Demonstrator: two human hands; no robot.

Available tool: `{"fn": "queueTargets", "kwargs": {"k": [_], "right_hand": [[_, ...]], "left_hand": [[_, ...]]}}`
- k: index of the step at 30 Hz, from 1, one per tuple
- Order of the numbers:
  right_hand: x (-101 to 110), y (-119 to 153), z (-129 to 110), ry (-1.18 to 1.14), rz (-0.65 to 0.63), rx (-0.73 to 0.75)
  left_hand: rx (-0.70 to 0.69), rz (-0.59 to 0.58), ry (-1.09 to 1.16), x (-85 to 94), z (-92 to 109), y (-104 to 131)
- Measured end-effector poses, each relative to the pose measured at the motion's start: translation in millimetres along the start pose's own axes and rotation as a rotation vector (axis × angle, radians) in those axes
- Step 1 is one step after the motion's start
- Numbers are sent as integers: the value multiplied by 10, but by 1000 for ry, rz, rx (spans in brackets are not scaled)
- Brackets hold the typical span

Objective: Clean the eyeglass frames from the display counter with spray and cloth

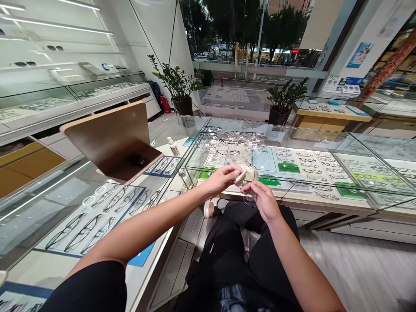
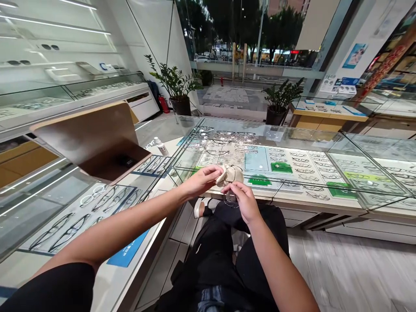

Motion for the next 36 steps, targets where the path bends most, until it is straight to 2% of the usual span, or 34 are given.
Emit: {"fn": "queueTargets", "kwargs": {"k": [3, 5, 8, 12, 16, 24, 31, 36], "right_hand": [[-133, 6, 37, -25, -53, -36], [-205, 4, 65, -33, -82, -47], [-253, -15, 106, -31, -106, -45], [-244, -48, 166, -17, -136, -43], [-224, -73, 247, -29, -120, -55], [-281, -99, 405, -147, -62, -68], [-314, -109, 360, -174, -45, -76], [-356, -91, 386, -58, -62, -55]], "left_hand": [[-19, 62, 43, -50, -24, 64], [12, 65, 81, -90, -38, 101], [92, 5, 71, -114, -74, 149], [158, -62, 45, -62, -140, 207], [139, -2, 32, -3, -177, 225], [160, -12, 60, -19, -258, 182], [155, -42, 70, -10, -163, 202], [111, -10, -35, -44, -130, 227]]}}
Point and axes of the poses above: each hand's wrist, its own y-axis away from the middle knuckle, its own x-axis out of the back of the hand, z = x × y, the point moved 4 cm from there along -y, towards the middle knuckle, and after that the axes turned 5 degrees about -z, right-handed, at the moved point
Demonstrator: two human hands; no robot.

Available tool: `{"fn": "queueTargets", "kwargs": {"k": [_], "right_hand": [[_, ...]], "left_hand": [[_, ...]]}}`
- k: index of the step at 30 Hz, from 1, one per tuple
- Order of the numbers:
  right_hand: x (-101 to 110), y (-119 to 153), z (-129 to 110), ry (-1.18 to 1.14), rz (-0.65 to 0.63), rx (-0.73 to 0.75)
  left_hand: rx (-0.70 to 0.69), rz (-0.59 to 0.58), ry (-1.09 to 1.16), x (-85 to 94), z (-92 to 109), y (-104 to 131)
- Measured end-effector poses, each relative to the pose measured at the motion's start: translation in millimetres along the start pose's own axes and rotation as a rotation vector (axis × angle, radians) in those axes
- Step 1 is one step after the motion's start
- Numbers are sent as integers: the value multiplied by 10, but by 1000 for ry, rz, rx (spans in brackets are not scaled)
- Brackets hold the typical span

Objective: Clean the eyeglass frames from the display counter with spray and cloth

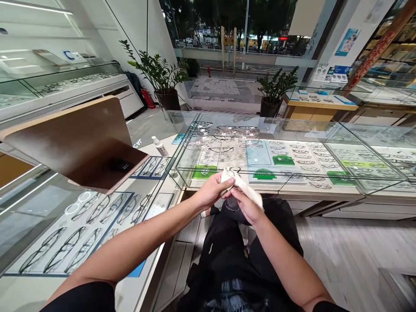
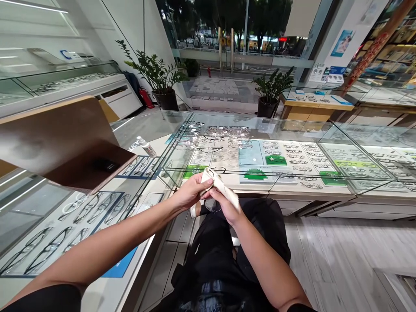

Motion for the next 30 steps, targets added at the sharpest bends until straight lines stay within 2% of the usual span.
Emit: {"fn": "queueTargets", "kwargs": {"k": [4, 6, 15, 24, 30], "right_hand": [[-64, 24, 29, 98, -39, 30], [-84, 26, 32, 87, -48, 39], [64, 0, -36, -99, 100, -39], [-18, 28, 44, -19, 127, 48], [19, 29, -56, -76, 141, 15]], "left_hand": [[-7, 131, -73, 22, -43, 28], [-11, 152, -87, 38, -61, 25], [-29, 5, 8, 23, 72, 8], [-93, 87, -66, 6, 60, 3], [-53, 12, 42, 14, 69, -1]]}}
Point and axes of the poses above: each hand's wrist, its own y-axis away from the middle knuckle, its own x-axis out of the back of the hand, z = x × y, the point moved 4 cm from there along -y, towards the middle knuckle, and after that the axes turned 5 degrees about -z, right-handed, at the moved point
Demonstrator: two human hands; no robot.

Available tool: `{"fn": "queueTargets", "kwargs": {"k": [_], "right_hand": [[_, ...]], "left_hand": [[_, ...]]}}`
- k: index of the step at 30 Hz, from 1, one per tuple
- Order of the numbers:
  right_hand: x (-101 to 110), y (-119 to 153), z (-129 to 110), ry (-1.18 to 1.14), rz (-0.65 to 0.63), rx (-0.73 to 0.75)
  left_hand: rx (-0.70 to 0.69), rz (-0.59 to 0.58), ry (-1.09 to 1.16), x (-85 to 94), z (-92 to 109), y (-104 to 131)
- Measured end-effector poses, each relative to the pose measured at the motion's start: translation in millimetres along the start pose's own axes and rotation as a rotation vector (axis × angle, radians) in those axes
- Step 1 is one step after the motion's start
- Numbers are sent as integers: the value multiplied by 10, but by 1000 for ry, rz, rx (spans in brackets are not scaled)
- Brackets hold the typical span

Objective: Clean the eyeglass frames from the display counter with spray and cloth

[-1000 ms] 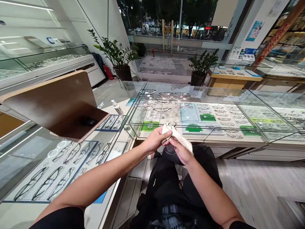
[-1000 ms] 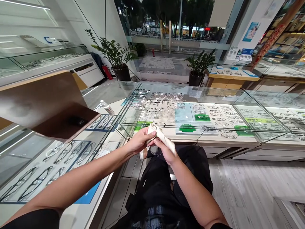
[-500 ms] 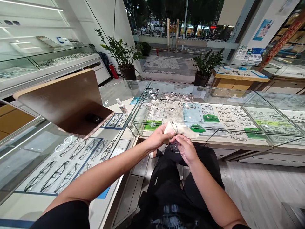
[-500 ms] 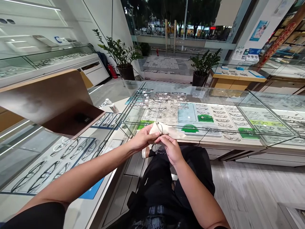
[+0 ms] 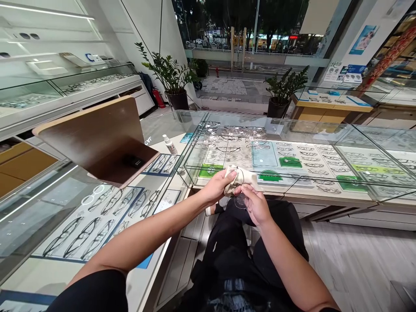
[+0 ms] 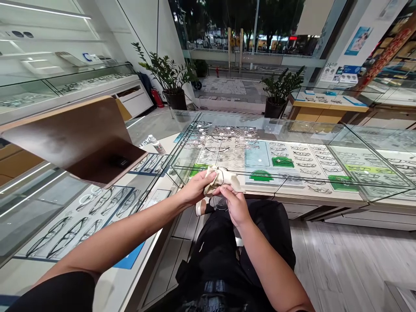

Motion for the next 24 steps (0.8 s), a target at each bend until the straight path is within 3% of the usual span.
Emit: {"fn": "queueTargets", "kwargs": {"k": [6, 12, 18, 24], "right_hand": [[3, 8, 101, 5, -25, 15], [-130, 56, 195, 95, -58, 58], [-49, 22, 47, 24, 10, 20], [-45, 30, 112, 90, -49, 58]], "left_hand": [[-5, -62, -62, -34, 18, 39], [-69, 73, -128, -27, 44, 43], [19, -65, 4, 7, 25, 6], [-25, -52, -65, -43, 45, 44]]}}
Point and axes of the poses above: each hand's wrist, its own y-axis away from the middle knuckle, its own x-axis out of the back of the hand, z = x × y, the point moved 4 cm from there along -y, towards the middle knuckle, and after that the axes turned 5 degrees about -z, right-handed, at the moved point
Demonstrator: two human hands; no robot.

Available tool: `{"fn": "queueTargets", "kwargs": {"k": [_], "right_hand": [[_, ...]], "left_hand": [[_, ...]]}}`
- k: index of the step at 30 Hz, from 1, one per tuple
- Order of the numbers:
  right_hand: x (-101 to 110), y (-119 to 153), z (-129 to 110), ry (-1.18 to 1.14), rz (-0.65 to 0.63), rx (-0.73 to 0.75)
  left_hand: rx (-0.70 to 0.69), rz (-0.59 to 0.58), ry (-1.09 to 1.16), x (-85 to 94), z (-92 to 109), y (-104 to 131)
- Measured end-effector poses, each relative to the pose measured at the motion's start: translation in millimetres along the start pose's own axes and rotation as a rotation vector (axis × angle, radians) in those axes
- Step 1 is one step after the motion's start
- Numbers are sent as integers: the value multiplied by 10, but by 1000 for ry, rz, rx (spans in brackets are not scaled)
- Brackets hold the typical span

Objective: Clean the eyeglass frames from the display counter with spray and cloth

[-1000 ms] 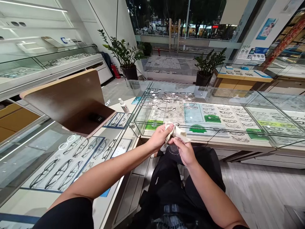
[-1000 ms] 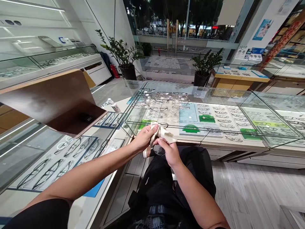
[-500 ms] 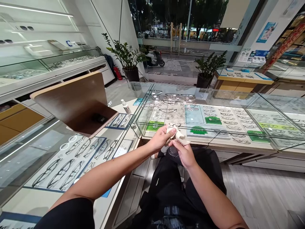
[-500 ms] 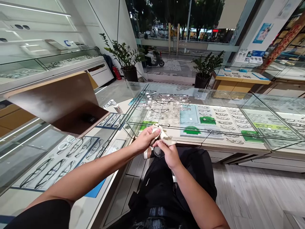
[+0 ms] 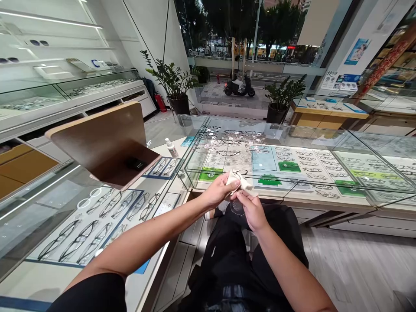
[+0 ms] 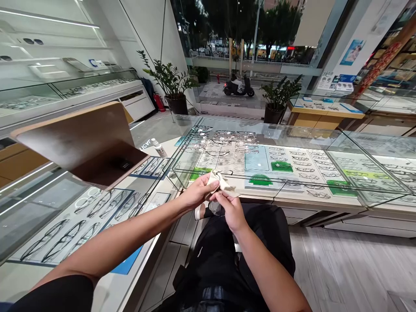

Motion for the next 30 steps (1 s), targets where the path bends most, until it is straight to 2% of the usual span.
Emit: {"fn": "queueTargets", "kwargs": {"k": [4, 9, 13, 16, 20, 23, 25, 30], "right_hand": [[-73, 25, 85, 16, -18, 12], [-32, -10, 25, -69, 41, -21], [57, -14, -120, -86, 48, -31], [167, -16, -270, -63, 83, 1], [324, -89, -496, 5, 152, 107], [359, -173, -584, 28, 176, 152], [334, -216, -567, 8, 184, 125], [207, -247, -405, -86, 191, 59]], "left_hand": [[-27, 104, -30, 11, -13, 3], [40, 90, 127, 34, -76, -47], [34, 196, 234, 127, -66, -81], [50, 244, 189, 247, -30, -101], [108, 174, 37, 340, 16, -96], [169, 51, -43, 244, 13, -40], [176, -11, -76, 125, 4, 11], [168, -31, 19, -124, -55, 92]]}}
Point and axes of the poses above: each hand's wrist, its own y-axis away from the middle knuckle, its own x-axis out of the back of the hand, z = x × y, the point moved 4 cm from there along -y, towards the middle knuckle, and after that the axes turned 5 degrees about -z, right-handed, at the moved point
